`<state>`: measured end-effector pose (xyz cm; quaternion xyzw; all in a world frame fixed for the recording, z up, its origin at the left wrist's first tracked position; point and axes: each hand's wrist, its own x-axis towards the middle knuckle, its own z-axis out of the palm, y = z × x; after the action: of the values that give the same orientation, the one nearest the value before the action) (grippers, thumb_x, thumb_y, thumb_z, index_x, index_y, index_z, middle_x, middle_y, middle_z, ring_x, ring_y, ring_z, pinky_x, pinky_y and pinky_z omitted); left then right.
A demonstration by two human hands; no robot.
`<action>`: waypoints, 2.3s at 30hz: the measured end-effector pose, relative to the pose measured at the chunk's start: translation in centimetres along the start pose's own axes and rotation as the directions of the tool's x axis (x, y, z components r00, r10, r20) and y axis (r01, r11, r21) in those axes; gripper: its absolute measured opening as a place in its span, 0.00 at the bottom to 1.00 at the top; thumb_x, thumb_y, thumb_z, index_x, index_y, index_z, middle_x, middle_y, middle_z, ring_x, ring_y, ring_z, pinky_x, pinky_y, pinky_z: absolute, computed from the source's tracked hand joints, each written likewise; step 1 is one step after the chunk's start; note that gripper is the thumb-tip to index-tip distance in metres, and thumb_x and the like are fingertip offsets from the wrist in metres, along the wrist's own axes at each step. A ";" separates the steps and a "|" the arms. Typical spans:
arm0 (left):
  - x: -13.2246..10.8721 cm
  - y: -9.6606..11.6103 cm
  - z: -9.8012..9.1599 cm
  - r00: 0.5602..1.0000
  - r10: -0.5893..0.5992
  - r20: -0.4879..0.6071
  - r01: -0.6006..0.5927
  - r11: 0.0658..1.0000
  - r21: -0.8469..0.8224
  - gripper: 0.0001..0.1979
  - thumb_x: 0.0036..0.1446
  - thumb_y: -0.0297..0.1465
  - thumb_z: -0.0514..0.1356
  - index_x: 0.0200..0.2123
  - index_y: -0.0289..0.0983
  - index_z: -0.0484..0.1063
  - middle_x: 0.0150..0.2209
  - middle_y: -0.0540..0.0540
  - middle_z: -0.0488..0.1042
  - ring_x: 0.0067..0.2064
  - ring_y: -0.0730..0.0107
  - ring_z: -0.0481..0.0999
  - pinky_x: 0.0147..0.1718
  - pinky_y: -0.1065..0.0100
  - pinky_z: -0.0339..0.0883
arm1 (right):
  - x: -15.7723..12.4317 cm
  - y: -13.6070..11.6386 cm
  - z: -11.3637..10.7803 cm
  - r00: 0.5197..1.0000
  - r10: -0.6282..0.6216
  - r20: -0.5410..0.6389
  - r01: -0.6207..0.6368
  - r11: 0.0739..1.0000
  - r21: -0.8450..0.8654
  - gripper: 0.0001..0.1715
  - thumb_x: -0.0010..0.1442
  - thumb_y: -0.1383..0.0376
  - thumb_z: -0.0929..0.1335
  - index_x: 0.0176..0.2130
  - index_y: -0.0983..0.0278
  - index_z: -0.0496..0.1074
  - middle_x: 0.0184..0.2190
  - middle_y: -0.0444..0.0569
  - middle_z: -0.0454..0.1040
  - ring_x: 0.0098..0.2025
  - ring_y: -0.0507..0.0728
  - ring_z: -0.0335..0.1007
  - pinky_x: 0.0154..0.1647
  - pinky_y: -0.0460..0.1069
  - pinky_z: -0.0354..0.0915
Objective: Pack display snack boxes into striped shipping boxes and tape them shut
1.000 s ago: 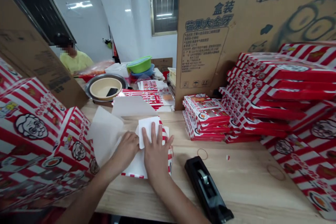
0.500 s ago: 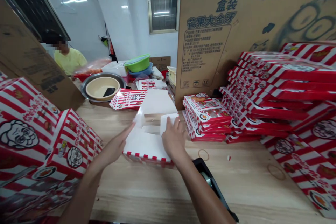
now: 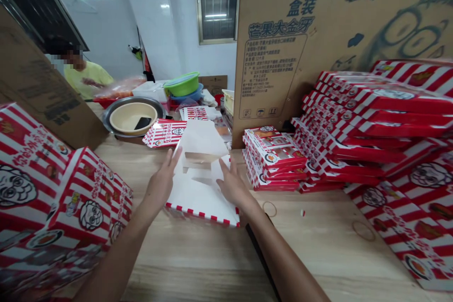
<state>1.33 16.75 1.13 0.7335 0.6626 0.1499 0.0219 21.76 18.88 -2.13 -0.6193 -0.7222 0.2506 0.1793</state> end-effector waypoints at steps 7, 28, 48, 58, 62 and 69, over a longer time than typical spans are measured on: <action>0.1 -2.2 1.5 0.961 0.253 0.113 -0.227 0.953 -0.198 0.20 0.53 0.26 0.55 0.50 0.41 0.67 0.58 0.42 0.61 0.61 0.51 0.52 0.57 0.48 0.45 | 1.0 1.1 0.0 0.998 -0.034 -0.048 0.040 0.989 0.145 0.44 0.55 0.69 0.58 0.63 0.68 0.28 0.64 0.59 0.23 0.64 0.58 0.20 0.62 0.58 0.32; 3.5 -4.5 2.7 0.942 0.296 -0.159 -0.333 0.773 -0.540 0.19 0.55 0.23 0.49 0.49 0.39 0.68 0.46 0.44 0.67 0.48 0.68 0.67 0.50 0.64 0.60 | 3.5 1.1 -2.7 0.901 -0.404 -0.156 0.426 0.759 0.492 0.18 0.55 0.56 0.61 0.38 0.61 0.75 0.51 0.50 0.67 0.55 0.59 0.60 0.57 0.55 0.52; 1.3 -2.5 0.8 0.912 0.404 -0.066 -0.404 0.861 -0.309 0.33 0.43 0.14 0.47 0.52 0.43 0.65 0.53 0.50 0.68 0.52 0.71 0.67 0.52 0.65 0.58 | 0.4 0.5 -3.1 0.912 -0.408 -0.040 0.352 0.730 0.586 0.26 0.56 0.49 0.64 0.49 0.59 0.69 0.59 0.47 0.58 0.61 0.58 0.49 0.60 0.54 0.46; -0.7 -3.5 -2.2 0.749 0.463 0.475 -0.331 0.881 -0.337 0.32 0.54 0.41 0.54 0.61 0.45 0.47 0.64 0.47 0.43 0.65 0.60 0.36 0.59 0.54 0.34 | -0.1 -0.3 -2.0 0.878 -0.453 0.154 0.453 0.891 0.035 0.31 0.52 0.61 0.69 0.55 0.59 0.63 0.58 0.53 0.57 0.61 0.60 0.48 0.59 0.58 0.49; -1.5 -1.7 -0.3 0.902 0.207 0.380 -0.198 0.978 -0.064 0.37 0.53 0.40 0.57 0.62 0.38 0.44 0.64 0.37 0.41 0.64 0.52 0.42 0.57 0.51 0.39 | -0.5 -1.3 -1.4 0.899 -0.400 0.178 0.423 0.898 -0.121 0.37 0.51 0.69 0.68 0.59 0.61 0.56 0.60 0.55 0.53 0.62 0.64 0.43 0.59 0.62 0.46; -2.4 -2.0 0.0 0.879 0.332 0.342 -0.308 0.943 -0.122 0.32 0.57 0.47 0.48 0.61 0.39 0.48 0.63 0.41 0.47 0.63 0.60 0.45 0.59 0.57 0.37 | -0.9 0.2 -1.8 0.831 -0.517 0.205 0.522 0.852 0.035 0.36 0.55 0.51 0.65 0.58 0.61 0.56 0.61 0.53 0.53 0.63 0.60 0.44 0.60 0.58 0.46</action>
<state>-0.77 14.62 0.22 0.8466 0.5120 0.0365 0.1406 23.10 18.24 -0.78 -0.3724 -0.8806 0.2472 0.1573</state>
